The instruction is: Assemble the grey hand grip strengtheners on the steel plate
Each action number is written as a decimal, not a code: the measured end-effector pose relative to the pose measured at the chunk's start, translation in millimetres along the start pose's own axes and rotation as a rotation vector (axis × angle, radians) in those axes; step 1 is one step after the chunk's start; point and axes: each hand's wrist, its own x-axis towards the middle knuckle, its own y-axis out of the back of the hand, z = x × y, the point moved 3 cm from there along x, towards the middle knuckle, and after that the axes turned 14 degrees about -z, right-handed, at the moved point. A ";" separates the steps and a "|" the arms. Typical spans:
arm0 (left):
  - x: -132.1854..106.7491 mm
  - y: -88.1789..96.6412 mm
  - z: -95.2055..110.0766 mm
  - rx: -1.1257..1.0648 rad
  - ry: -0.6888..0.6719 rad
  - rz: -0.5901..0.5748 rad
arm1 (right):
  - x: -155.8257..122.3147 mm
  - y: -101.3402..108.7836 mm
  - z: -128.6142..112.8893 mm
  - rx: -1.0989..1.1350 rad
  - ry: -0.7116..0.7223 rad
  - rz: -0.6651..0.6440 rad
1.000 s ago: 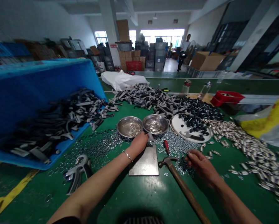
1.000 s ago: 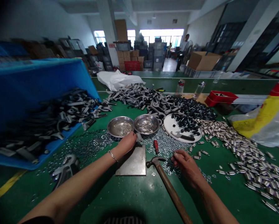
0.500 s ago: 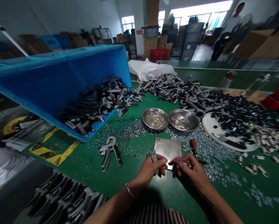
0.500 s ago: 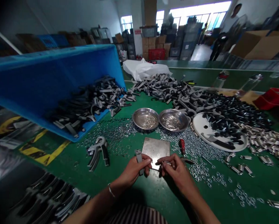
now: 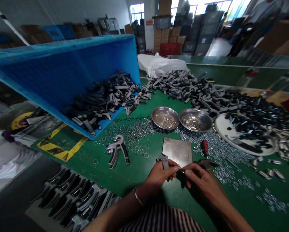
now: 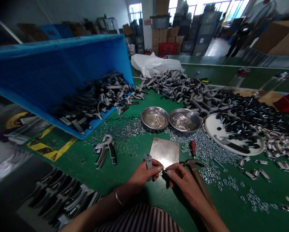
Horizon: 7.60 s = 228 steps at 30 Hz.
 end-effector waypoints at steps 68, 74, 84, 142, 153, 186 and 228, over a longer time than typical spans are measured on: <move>-19.0 17.0 34.5 0.264 -0.032 -0.198 | -3.4 -7.2 -9.7 0.152 0.139 0.351; 1.6 -3.2 7.3 0.043 -0.088 -0.096 | 1.4 -26.3 -10.2 0.135 0.189 0.456; 4.7 -6.7 -6.7 0.016 -0.135 0.020 | 2.4 -24.0 -13.5 0.135 0.217 0.518; 9.8 -19.3 68.5 0.604 -0.209 0.157 | 18.2 -9.8 -23.1 -1.010 0.663 0.320; 30.8 -12.5 66.5 0.408 -0.193 0.201 | -17.1 233.3 -24.4 -1.210 -0.117 0.648; 13.0 -32.2 68.0 0.328 -0.209 0.097 | -12.1 23.7 -45.6 -0.678 0.281 0.250; -5.4 4.5 59.4 0.737 -0.287 0.098 | 11.2 -11.1 -39.6 -0.806 0.146 0.137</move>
